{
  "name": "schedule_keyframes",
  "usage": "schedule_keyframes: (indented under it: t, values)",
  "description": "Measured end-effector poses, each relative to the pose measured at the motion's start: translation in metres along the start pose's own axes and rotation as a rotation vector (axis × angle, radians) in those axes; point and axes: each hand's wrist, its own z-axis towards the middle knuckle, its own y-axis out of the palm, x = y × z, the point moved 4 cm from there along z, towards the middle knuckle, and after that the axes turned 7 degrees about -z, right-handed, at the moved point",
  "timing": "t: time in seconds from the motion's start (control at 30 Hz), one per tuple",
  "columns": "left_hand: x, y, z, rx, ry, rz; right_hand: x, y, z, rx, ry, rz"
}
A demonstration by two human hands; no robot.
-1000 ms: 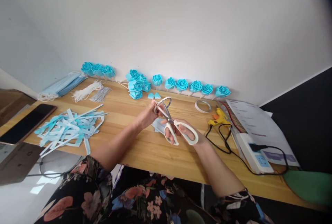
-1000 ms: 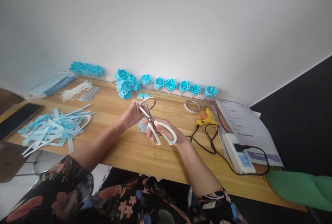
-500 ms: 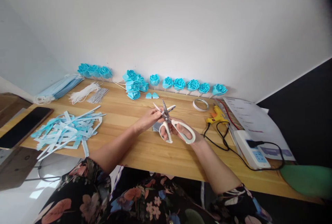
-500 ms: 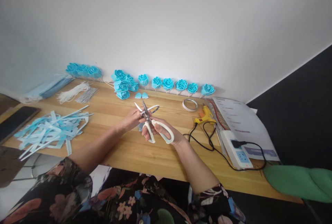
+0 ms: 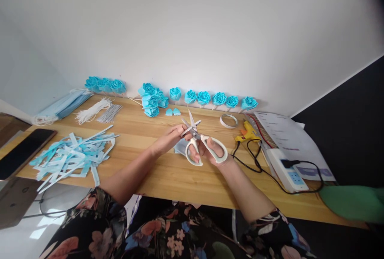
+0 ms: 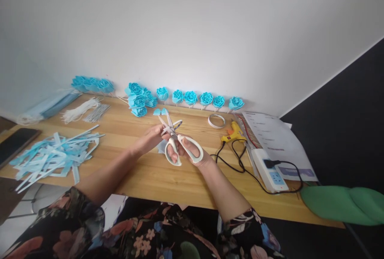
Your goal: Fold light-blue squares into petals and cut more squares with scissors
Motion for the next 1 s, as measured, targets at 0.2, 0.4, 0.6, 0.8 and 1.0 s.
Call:
schedule_keyframes:
  t: [0.2,0.4,0.6,0.8,1.0]
  values:
    - [0.002,-0.003,-0.002,0.083,-0.041,0.025,0.006,-0.006,0.004,-0.048,-0.008,0.206]
    - [0.002,-0.013,-0.002,0.182,-0.032,0.166,-0.003,0.006,0.000,-0.133,-0.020,0.104]
    - [0.015,-0.019,0.001,0.307,0.095,0.051,-0.017,0.008,0.000,-0.162,-0.026,0.048]
    - [0.019,-0.023,0.002,0.289,0.117,-0.019,-0.017,-0.004,-0.002,-0.140,-0.001,0.019]
    - [0.014,-0.024,0.004,0.224,0.075,-0.070,-0.013,-0.006,-0.002,-0.161,0.028,-0.002]
